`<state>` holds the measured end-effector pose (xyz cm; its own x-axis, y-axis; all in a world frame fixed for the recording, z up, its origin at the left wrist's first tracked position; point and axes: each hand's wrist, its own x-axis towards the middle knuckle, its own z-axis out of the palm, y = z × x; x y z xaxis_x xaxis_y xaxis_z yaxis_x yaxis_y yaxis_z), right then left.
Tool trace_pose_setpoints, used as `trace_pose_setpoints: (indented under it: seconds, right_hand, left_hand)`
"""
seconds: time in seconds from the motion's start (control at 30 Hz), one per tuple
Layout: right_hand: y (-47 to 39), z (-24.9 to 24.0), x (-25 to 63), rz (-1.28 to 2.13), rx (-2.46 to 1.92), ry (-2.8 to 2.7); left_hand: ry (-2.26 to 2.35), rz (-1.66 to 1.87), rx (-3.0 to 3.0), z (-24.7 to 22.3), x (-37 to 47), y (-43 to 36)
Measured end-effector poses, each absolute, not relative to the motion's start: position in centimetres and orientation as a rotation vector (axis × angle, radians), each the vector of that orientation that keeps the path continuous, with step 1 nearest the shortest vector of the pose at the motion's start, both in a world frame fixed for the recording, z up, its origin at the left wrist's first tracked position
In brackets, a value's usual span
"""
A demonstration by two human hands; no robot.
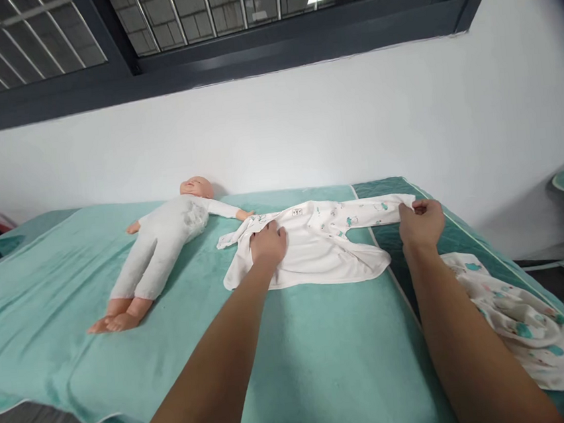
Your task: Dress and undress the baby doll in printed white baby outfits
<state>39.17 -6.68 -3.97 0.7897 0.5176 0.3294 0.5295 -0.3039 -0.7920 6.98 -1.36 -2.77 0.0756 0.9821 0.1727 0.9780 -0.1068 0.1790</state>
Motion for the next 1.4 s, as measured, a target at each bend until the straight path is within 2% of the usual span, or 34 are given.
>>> trace_pose_setpoints:
  seconds: [0.23,0.3,0.43,0.57,0.8,0.9,1.07,1.2,1.4]
  right_hand:
    - [-6.3,-4.7,37.7,-0.095,-2.015,-0.897]
    - [-6.8,-4.0,36.1,-0.064,-1.942,-1.061]
    - [-8.2,-2.4,32.1,0.203,-1.739,-1.562]
    - [-8.9,-2.1,30.0,0.177,-1.848,-1.896]
    - [-7.5,-2.6,33.3,0.285,-2.040,-1.319]
    - [-7.7,-2.8,33.7,0.246,-2.118,-1.255]
    - [-8.4,-2.4,31.6,-0.100,-1.842,-1.484]
    - [-8.1,-2.9,30.1,0.040,-1.605,-1.824]
    - [-7.5,-5.2,29.3,0.121,-1.766,-2.127]
  left_hand:
    - [2.088,0.404,2.301,-3.0,7.0,-1.2]
    - [2.093,0.414,2.299,-3.0,7.0,-1.2]
    - [2.104,0.423,2.300,-3.0,7.0,-1.2]
    - [2.101,0.421,2.322,-3.1,7.0,-1.2]
    - [2.093,0.412,2.330,-3.1,7.0,-1.1]
    - [2.095,0.420,2.328,-3.0,7.1,-1.2]
    - [2.094,0.454,2.333,-2.9,7.0,-1.2]
    - [2.087,0.493,2.342,-3.2,6.9,-1.2]
    - [2.034,0.601,2.374,-2.8,7.0,-1.6]
